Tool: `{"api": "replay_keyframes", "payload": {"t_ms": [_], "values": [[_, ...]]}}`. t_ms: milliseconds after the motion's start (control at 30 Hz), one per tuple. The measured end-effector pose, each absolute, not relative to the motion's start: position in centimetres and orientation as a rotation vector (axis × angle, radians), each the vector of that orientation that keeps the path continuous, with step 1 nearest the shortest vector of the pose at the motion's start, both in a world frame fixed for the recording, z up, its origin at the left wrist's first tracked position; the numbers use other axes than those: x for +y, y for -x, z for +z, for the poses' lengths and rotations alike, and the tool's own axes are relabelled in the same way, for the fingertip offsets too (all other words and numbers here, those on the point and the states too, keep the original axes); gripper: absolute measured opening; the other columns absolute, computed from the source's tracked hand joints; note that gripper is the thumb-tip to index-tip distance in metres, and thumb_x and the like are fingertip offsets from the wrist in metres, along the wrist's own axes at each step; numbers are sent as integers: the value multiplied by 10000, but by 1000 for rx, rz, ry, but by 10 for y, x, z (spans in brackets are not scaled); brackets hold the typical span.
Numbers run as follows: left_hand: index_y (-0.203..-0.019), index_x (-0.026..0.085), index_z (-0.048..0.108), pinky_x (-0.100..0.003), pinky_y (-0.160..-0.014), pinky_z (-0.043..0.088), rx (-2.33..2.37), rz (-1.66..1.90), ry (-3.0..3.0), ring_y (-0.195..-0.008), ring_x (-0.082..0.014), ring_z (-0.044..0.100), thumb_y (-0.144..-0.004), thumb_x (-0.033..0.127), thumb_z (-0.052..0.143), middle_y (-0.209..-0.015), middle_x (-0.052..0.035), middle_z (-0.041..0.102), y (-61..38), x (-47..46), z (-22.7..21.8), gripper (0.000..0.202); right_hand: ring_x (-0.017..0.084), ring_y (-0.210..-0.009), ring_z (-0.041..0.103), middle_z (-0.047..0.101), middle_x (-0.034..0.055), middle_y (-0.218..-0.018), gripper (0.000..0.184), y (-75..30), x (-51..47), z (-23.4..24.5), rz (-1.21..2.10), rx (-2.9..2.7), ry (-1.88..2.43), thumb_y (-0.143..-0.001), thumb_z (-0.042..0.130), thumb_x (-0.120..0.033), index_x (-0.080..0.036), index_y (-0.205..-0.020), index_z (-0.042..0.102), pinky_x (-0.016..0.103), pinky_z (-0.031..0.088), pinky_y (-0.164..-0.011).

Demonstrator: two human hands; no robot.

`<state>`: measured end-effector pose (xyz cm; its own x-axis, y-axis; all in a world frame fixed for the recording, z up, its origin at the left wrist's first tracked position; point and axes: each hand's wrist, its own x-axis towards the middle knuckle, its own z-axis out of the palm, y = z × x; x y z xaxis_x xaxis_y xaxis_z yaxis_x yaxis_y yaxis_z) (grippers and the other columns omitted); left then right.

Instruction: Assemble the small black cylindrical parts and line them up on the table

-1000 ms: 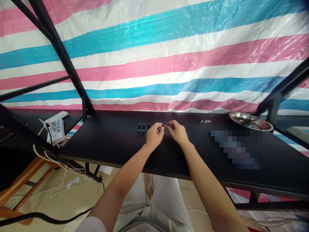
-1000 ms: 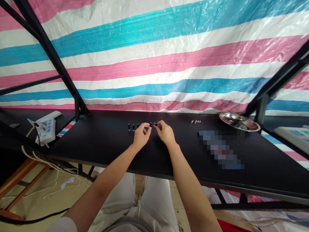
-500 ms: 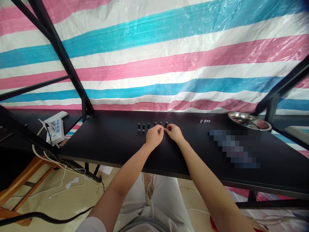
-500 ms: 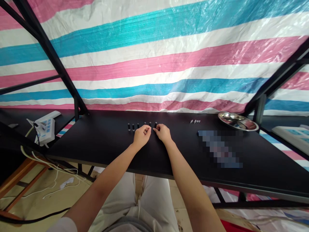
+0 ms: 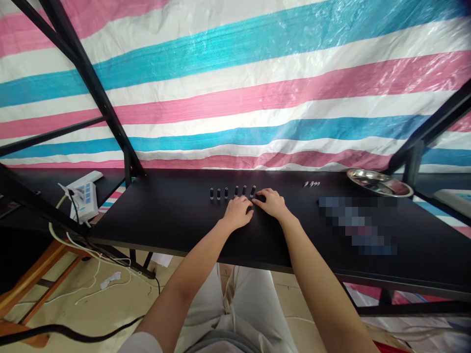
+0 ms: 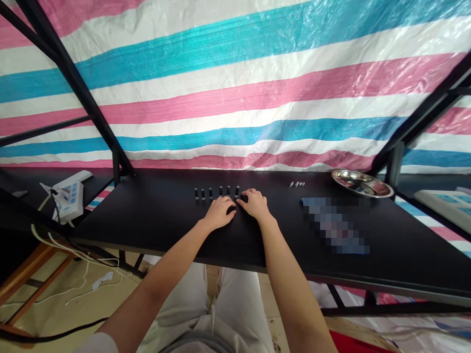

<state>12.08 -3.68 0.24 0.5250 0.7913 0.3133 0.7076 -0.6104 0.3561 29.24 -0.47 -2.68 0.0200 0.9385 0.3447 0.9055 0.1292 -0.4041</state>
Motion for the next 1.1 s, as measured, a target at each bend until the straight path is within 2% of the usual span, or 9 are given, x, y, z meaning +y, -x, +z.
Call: {"api": "replay_keyframes", "payload": {"t_ms": [533, 1100], "values": [[-945, 176, 611, -410, -839, 445, 1269, 644, -2598, -972, -250, 526, -798, 249, 555, -1029, -74, 582, -120, -36, 3, 173, 269, -986, 533, 608, 80, -1067, 263, -290, -8, -20, 124, -1921, 1761, -748, 596, -384, -219, -946, 651, 412, 416, -768], [-958, 188, 614, -351, -839, 445, 1331, 563, -2628, -970, -201, 525, -822, 267, 525, -1047, -47, 583, -120, -38, 7, 181, 239, -967, 538, 615, 48, -1072, 202, -285, 1, -28, 154, -1870, 1713, -747, 590, -355, -224, -896, 632, 376, 402, -774]]}}
